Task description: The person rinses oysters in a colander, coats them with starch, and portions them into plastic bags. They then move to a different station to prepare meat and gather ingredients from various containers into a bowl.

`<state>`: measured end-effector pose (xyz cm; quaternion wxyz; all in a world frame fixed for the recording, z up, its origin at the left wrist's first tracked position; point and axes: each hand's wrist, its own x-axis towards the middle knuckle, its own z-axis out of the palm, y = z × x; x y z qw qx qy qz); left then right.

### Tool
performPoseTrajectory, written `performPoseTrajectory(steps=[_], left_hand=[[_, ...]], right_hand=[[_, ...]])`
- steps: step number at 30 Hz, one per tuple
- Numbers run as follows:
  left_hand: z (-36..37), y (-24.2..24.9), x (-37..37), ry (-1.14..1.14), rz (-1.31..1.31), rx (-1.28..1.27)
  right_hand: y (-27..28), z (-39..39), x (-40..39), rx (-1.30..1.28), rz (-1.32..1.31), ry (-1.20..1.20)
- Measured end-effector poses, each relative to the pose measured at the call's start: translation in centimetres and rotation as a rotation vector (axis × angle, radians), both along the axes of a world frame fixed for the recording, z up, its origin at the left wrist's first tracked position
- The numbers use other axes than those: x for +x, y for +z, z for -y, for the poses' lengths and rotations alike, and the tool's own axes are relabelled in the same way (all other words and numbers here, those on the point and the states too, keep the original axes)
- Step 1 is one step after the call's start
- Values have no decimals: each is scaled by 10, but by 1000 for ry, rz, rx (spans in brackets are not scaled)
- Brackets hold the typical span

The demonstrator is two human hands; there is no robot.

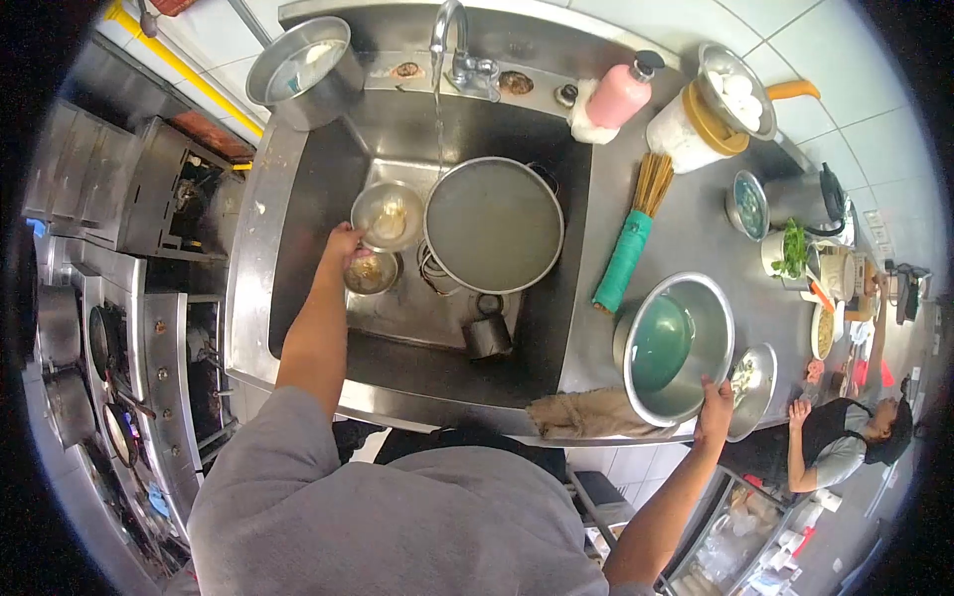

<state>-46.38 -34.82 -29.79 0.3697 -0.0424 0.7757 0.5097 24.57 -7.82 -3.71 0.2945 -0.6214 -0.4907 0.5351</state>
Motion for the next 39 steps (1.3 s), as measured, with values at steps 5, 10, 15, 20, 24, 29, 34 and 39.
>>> performPoseTrajectory(steps=[5, 10, 15, 20, 24, 29, 34, 39], left_hand=[[3, -59, -8, -358, -445, -175], [29, -38, 16, -701, -403, -784], [46, -40, 55, -438, -221, -963], [27, -5, 51, -936, -474, -751], [-8, 44, 76, -1099, -673, -881], [-23, 47, 100, -982, -519, -875], [-27, -36, 86, -858, 133, -825], [-27, -21, 116, -749, 191, -576]], right_hand=[[4, 10, -2, -82, -28, -84], [17, 27, -21, -149, -193, -225], [22, 31, -39, -90, -258, -152], [47, 24, -105, -4, -171, 20], [65, 24, -175, 83, -93, 208], [64, 31, -260, 439, 83, 599], [69, 68, -330, 691, 284, 795], [46, 88, -360, 1108, 301, 893]])
